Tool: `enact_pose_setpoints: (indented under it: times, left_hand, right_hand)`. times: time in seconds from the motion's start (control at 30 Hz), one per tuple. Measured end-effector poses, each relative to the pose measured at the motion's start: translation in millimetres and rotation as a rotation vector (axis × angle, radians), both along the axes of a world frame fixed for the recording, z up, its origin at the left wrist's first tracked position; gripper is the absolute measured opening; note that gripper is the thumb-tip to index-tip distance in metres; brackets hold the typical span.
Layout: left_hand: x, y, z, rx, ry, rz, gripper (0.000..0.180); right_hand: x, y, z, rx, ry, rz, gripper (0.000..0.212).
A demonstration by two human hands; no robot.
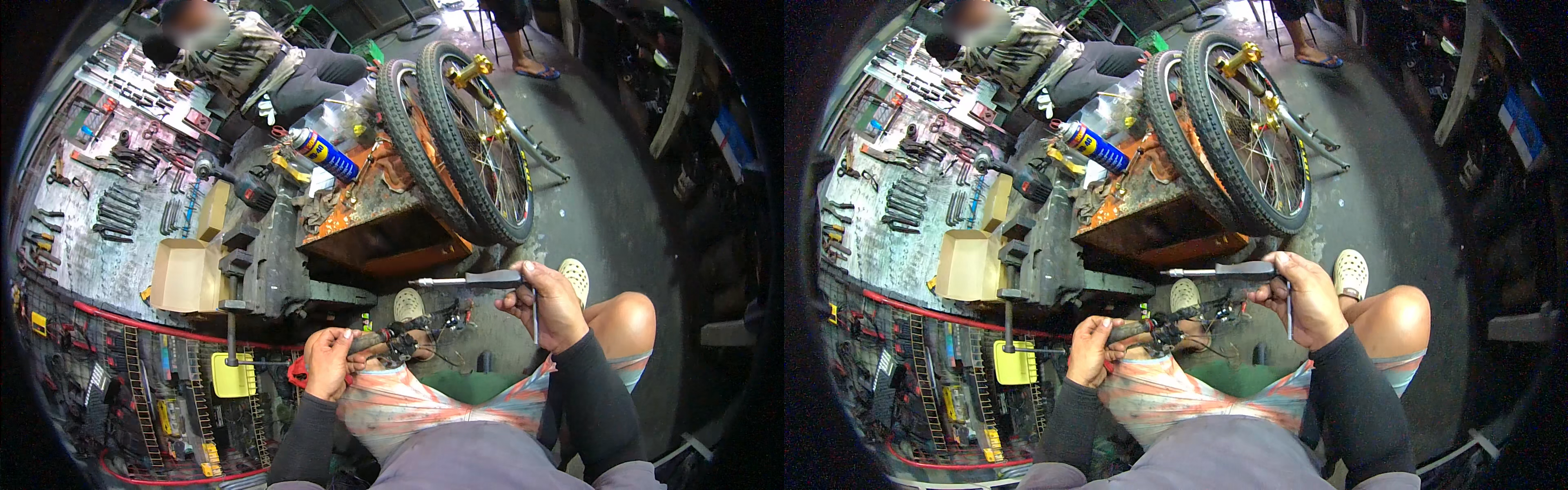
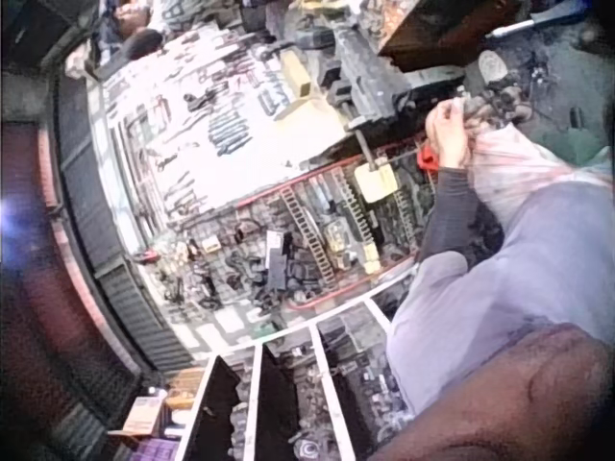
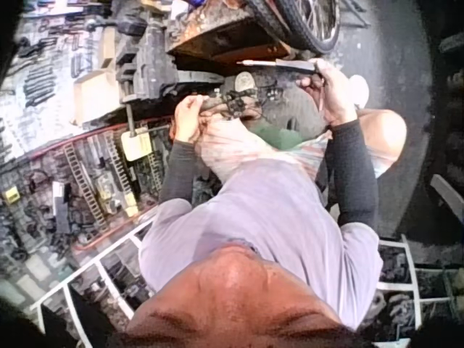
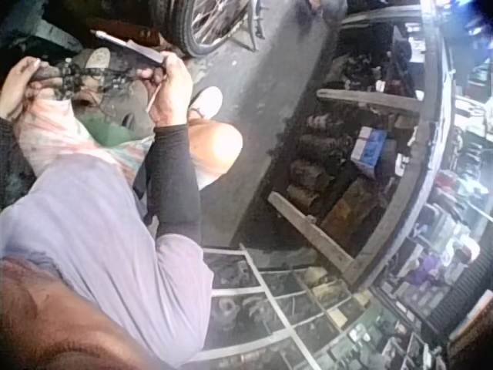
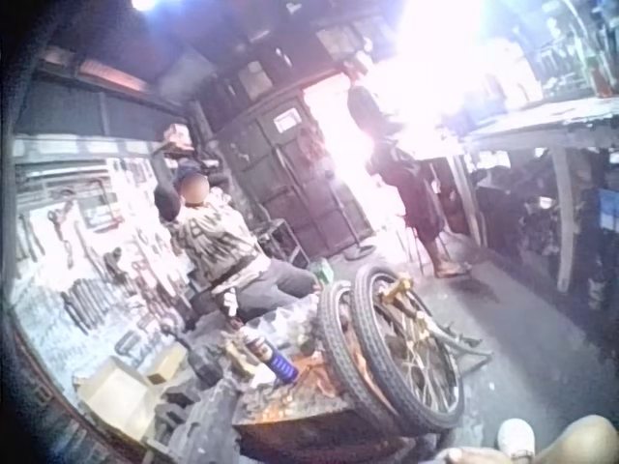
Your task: The person uses a screwdriver to adjust components on a bicycle handlebar, then sprays lubricant onto the handlebar and grip area. The person continues to manipulate the handlebar and grip while seated in a workshop.
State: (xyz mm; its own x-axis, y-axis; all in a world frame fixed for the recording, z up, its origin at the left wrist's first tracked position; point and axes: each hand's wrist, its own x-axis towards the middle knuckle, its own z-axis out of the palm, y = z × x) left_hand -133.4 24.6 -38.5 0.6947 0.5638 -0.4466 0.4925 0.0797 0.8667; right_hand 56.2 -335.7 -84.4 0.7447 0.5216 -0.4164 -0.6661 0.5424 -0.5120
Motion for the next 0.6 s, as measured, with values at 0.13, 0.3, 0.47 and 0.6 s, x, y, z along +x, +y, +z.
enact_pose_setpoints:
  times: [0.13, 0.3, 0.47, 0.6]
  left_hand:
    - [0.5, 11.2, -2.4, -0.058, -0.007, 0.071, 0.024]
    - [-5.6, 25.5, -4.0, -0.073, 0.01, 0.09, 0.025]
    - [-6.2, 23.1, -1.0, -0.06, 0.018, 0.118, 0.026]
    - [-3.4, 22.6, 1.8, -0.068, 0.009, 0.109, 0.026]
  right_hand:
    - [-18.6, 18.9, -9.7, -0.133, -0.101, 0.186, 0.033]
    - [-61.8, 56.6, -43.8, -0.339, -0.351, 0.326, 0.033]
    - [-82.6, 69.8, -35.6, -0.476, -0.515, 0.434, 0.033]
    - [-87.3, 75.9, -47.5, -0.524, -0.541, 0.414, 0.034]
